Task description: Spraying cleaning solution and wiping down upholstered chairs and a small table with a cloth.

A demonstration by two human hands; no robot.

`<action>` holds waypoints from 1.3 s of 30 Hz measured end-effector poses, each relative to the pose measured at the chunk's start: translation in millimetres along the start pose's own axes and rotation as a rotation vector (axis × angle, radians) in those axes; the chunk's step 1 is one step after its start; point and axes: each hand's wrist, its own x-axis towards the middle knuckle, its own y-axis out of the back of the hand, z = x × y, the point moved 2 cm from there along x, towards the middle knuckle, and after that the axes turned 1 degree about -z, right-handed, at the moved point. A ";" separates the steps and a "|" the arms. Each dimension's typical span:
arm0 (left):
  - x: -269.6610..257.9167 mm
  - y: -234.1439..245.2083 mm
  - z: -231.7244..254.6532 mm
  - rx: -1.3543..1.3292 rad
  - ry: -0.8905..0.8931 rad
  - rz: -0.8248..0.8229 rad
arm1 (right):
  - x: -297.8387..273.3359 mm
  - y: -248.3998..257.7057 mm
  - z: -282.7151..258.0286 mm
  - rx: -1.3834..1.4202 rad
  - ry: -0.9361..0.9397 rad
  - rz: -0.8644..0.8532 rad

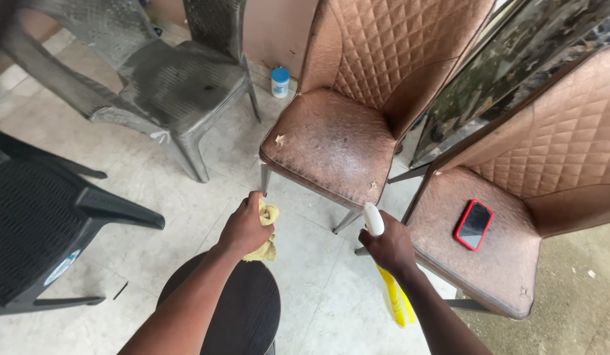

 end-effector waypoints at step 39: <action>-305.4 -82.3 -250.5 0.048 0.413 0.096 | -202.3 -247.2 17.8 -0.356 0.378 -0.484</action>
